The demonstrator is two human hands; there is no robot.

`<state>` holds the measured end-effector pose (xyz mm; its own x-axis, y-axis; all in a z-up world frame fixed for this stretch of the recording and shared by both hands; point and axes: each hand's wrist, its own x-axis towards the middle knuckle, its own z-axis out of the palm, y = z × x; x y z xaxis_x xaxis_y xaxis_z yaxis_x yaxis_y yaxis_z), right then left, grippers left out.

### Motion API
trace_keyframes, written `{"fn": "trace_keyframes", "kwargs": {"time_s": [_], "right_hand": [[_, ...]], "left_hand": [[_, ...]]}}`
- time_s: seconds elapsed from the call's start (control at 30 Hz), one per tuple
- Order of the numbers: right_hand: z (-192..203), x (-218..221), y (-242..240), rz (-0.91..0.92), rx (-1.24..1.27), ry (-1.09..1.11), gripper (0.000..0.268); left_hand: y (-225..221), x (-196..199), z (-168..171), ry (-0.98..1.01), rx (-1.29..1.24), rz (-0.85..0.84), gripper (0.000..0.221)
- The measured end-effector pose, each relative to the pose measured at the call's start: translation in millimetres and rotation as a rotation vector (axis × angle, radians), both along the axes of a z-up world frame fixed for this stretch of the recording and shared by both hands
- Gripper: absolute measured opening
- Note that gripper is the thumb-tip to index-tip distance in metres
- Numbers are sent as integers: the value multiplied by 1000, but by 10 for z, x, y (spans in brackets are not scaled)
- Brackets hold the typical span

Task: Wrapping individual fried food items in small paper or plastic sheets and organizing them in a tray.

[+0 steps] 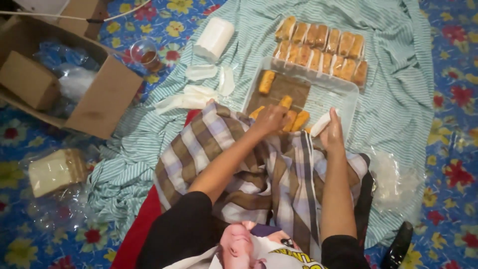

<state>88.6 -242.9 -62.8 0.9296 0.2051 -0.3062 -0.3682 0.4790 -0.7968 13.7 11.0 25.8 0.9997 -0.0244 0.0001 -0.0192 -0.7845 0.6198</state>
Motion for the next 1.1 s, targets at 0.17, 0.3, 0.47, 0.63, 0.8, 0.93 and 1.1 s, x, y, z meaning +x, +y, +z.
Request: {"fn": "trace_keyframes", "kwargs": {"time_s": [0.17,0.3,0.47,0.63,0.8,0.93,1.1], "right_hand": [[-729,121,-447,-25,-700,-526,86],[-260,116,-183,-38,-77,47,97],[108,-197,248,-101,20,1,62],[994,-783,829,-78,99,-56,59],[1919,-1317,1341,157,186,-308,64],[2142,-1264,1537,185,-414,-816,71],[1532,-859,1291,229,-927,-1257,80]], "left_hand": [[62,-159,-121,-218,-223,6,25],[66,-182,-189,-285,-156,28,17],[-226,-94,-215,-523,-497,15,48],[-756,-330,506,-541,-766,-181,66],[-198,642,-123,-76,-388,303,56],[-108,833,-1908,-443,-304,-59,69],[-394,-170,571,334,-2126,117,70]]}}
